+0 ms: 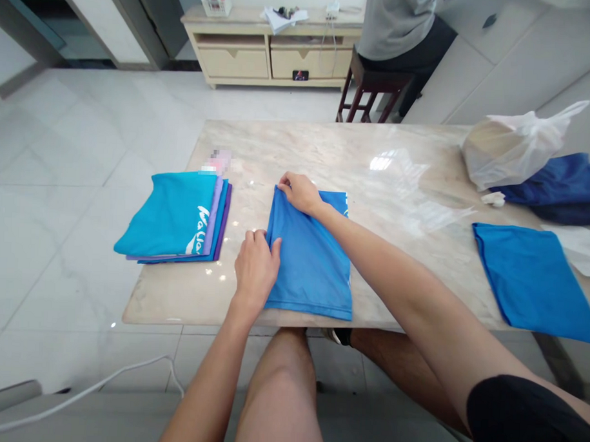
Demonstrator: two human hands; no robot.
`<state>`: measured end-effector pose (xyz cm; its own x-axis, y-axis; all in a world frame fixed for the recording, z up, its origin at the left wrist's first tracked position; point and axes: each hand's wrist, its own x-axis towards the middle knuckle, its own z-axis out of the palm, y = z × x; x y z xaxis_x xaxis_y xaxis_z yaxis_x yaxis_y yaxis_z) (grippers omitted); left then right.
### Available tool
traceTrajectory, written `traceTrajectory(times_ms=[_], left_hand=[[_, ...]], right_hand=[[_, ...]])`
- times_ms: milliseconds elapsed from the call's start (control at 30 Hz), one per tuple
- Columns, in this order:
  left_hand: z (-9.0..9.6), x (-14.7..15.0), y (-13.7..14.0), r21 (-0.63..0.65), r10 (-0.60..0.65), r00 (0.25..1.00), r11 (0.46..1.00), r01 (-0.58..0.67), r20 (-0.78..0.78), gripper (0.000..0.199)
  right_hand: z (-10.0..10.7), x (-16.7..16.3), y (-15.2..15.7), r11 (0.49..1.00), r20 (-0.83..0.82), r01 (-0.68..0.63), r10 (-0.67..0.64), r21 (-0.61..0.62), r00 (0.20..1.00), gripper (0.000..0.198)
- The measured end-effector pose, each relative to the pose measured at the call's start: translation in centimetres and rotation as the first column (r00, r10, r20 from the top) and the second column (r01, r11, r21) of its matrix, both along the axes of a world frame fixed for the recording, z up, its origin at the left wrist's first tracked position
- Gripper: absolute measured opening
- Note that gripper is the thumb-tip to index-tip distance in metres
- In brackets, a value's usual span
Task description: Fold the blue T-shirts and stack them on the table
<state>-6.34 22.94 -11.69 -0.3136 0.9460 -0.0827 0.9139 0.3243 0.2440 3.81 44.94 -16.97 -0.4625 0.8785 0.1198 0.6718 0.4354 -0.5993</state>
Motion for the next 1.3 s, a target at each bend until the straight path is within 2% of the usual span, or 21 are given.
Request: traceTrajectory(times_ms=[67,167,300,467,600,800,900,1000,1067,1167,1300], left_hand=[[-0.9,0.3,-0.7,0.034,-0.002,1.000,0.999,0.002,-0.002,0.030],[-1.2,0.9,-2.1,0.063,0.025,0.999,0.998,-0.024,-0.027,0.025],[-1.0,1.0,-3.9,0.007,0.080,0.994,0.997,-0.080,-0.076,0.027],[-1.0,0.4,-5.3,-0.020,0.070,0.998,0.997,-0.070,-0.010,0.020],[-0.7,0.3,-5.8,0.030,0.096,0.994,0.995,-0.097,0.044,0.018],[-0.3,-0.1,-6.2,-0.062,0.177,0.977,0.983,-0.171,0.116,0.020],[-0.3,-0.4,-6.0,-0.101,0.212,0.974,0.974,-0.204,0.080,0.022],[-0.5,-0.5,-5.7,-0.151,0.190,0.982,0.971,-0.187,0.003,0.025],[-0.7,-0.4,-5.6,-0.158,0.163,0.986,0.973,-0.168,-0.044,0.027],[-0.4,-0.3,-5.9,-0.150,0.128,0.987,0.978,-0.142,-0.099,0.031],[1.1,-0.5,-5.4,-0.185,0.055,0.984,0.979,-0.086,-0.171,0.037]], right_hand=[[0.2,-0.5,-0.2,1.000,-0.018,0.016,-0.016,0.013,1.000,0.020],[0.4,-1.4,-0.5,0.997,-0.041,0.068,-0.067,0.026,0.997,0.025],[0.5,-2.3,-0.7,0.997,0.010,0.083,-0.083,-0.001,0.997,0.025],[0.2,-2.6,-0.7,0.997,0.019,0.073,-0.073,0.031,0.997,0.024],[-0.1,-2.5,-0.4,0.994,0.021,0.029,-0.031,0.101,0.999,0.021],[-0.8,-2.8,0.3,0.990,0.004,0.016,-0.017,0.142,1.000,0.021],[-1.3,-3.1,0.2,0.992,0.027,0.027,-0.031,0.123,0.999,0.020],[-1.3,-3.1,0.1,0.990,0.036,0.029,-0.035,0.140,0.999,0.020],[-0.7,-2.3,0.4,0.981,0.020,0.020,-0.024,0.191,1.000,0.024],[1.6,1.0,0.7,0.964,0.054,-0.002,-0.013,0.265,0.998,0.030],[5.9,7.7,-1.3,0.968,0.285,-0.044,-0.029,0.248,0.958,0.034]])
